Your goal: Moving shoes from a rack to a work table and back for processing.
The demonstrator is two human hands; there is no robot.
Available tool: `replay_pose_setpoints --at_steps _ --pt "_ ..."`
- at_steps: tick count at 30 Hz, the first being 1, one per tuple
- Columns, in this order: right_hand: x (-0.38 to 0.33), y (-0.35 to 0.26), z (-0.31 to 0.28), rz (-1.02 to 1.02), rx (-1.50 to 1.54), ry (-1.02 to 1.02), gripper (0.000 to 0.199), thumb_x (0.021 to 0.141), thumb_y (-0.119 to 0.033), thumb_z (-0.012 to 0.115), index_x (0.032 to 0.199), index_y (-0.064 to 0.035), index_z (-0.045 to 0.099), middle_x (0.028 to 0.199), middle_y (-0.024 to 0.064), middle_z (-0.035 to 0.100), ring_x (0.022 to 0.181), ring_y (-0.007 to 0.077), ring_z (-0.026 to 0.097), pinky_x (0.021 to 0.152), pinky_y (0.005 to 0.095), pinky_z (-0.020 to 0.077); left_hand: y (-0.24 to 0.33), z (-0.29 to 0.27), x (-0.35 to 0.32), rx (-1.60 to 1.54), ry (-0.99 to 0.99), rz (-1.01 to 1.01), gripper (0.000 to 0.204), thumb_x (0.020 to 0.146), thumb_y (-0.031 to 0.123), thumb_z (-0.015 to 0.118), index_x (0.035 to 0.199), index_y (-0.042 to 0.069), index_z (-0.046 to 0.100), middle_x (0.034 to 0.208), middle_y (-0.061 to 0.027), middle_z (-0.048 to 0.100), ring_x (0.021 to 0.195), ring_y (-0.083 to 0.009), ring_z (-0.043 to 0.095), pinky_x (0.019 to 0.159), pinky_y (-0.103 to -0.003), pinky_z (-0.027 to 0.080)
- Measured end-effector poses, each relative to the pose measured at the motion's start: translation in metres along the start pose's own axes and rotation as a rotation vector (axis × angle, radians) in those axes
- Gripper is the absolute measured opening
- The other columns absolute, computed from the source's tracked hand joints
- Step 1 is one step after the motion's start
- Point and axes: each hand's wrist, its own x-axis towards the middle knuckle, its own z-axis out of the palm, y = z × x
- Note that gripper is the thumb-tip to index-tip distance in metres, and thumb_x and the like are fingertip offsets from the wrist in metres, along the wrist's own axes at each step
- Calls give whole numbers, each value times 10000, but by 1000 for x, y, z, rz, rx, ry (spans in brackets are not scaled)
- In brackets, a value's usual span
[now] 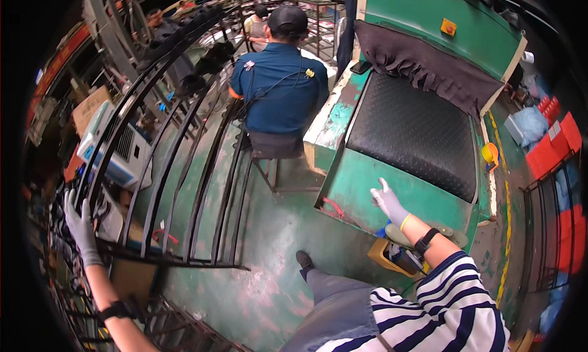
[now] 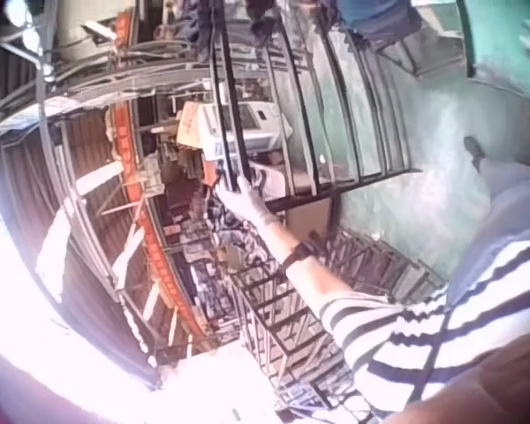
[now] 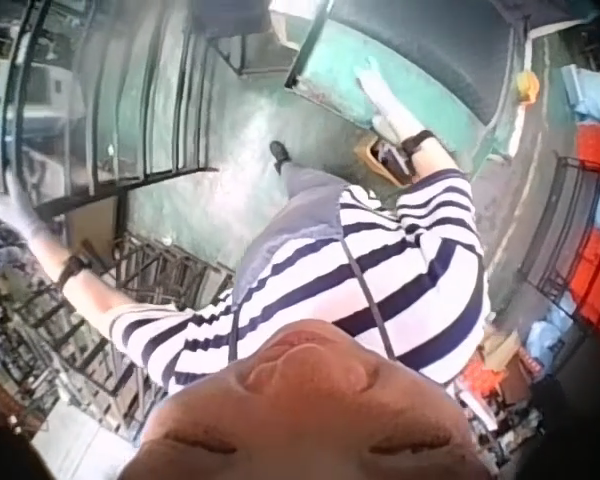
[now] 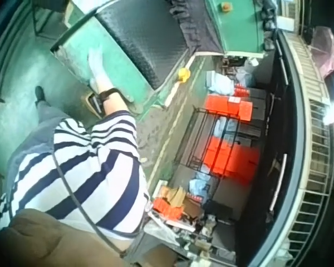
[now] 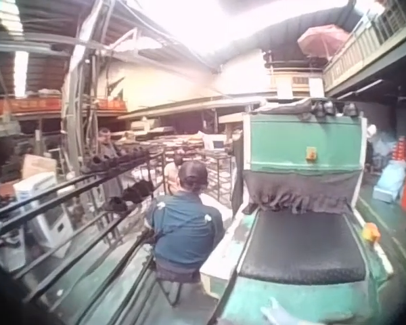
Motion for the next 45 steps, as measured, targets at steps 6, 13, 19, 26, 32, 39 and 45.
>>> replay_pose_setpoints --at_steps 6,13,19,26,32,39,45 --pt "130 -16 70 -135 -401 305 762 987 -339 586 1575 -55 194 1078 164 574 999 324 566 889 424 461 -60 138 79 -583 -554 -450 714 874 85 709 1513 12 399 1351 -132 575 1201 -199 565 1024 -315 452" --pt "245 -41 151 -248 -788 582 784 918 -383 622 1523 4 308 1545 235 368 1410 404 375 1136 506 350 -56 197 137 -613 -795 -492 539 833 49 718 1344 18 550 1058 -36 667 857 -127 617 779 -265 511" --pt "277 -47 173 179 -840 772 905 911 -483 614 1569 -4 215 1624 183 262 1378 362 428 1105 473 394 -3 228 190 -658 -950 -567 385 800 49 713 1179 3 668 959 1 689 841 -125 617 824 -282 491" --pt "277 -54 176 244 -1067 727 848 942 -513 538 1555 12 275 1611 208 292 1382 321 433 1128 468 353 7 255 212 -697 -978 -609 363 807 92 747 1147 -19 680 993 -33 703 866 -140 634 836 -292 504" --pt "273 -57 185 119 -1226 784 744 975 -493 485 1534 -19 360 1626 148 305 1496 290 287 1199 475 239 7 254 208 -723 -912 -568 374 805 118 762 1145 -20 688 980 -20 694 848 -119 620 823 -279 497" --pt "269 -62 184 132 -1232 712 731 984 -515 451 1531 -35 377 1635 133 298 1515 293 250 1206 504 213 10 253 210 -635 -935 -549 345 803 187 764 1080 -10 706 923 -5 676 804 -113 594 762 -279 484" --pt "265 -65 186 115 -1222 705 721 988 -526 436 1521 -42 394 1633 133 304 1517 300 245 1202 513 213 13 251 209 -745 -911 -584 337 801 208 778 1061 4 711 901 -1 664 782 -121 582 747 -281 473"
